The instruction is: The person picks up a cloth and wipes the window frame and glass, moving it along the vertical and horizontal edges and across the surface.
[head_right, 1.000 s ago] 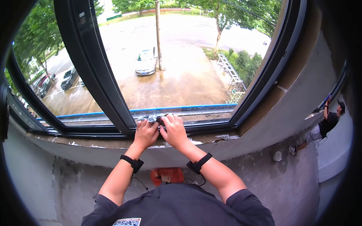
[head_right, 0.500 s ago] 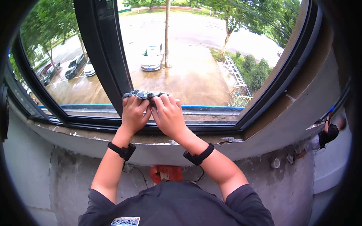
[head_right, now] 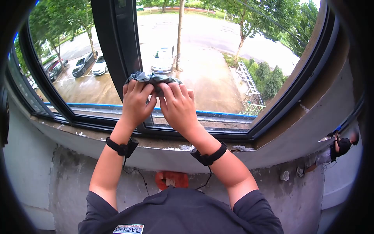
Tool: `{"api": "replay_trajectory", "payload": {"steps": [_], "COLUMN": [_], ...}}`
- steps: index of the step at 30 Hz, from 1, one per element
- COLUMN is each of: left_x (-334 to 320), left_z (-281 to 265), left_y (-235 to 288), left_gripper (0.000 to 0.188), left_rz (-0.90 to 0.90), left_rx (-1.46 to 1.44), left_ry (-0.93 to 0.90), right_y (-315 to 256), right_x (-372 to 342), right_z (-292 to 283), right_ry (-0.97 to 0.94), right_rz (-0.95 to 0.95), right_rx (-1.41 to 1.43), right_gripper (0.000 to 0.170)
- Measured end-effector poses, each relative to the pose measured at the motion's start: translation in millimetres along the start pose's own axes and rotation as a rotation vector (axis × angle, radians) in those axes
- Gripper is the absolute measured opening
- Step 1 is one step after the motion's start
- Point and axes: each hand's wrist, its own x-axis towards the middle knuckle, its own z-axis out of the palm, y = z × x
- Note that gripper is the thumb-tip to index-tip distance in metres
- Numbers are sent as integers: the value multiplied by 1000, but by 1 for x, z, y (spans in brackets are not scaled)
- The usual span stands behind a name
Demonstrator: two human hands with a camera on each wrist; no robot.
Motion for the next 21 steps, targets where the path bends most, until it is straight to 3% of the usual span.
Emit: {"api": "replay_trajectory", "payload": {"steps": [21], "left_x": [-81], "left_z": [77], "left_y": [48], "left_gripper": [21], "left_rz": [29], "left_rx": [-48], "left_ry": [-191], "right_y": [45], "right_x": [-100], "right_z": [13], "right_ry": [-132], "right_rz": [94], "right_rx": [-16], "right_gripper": [34]}}
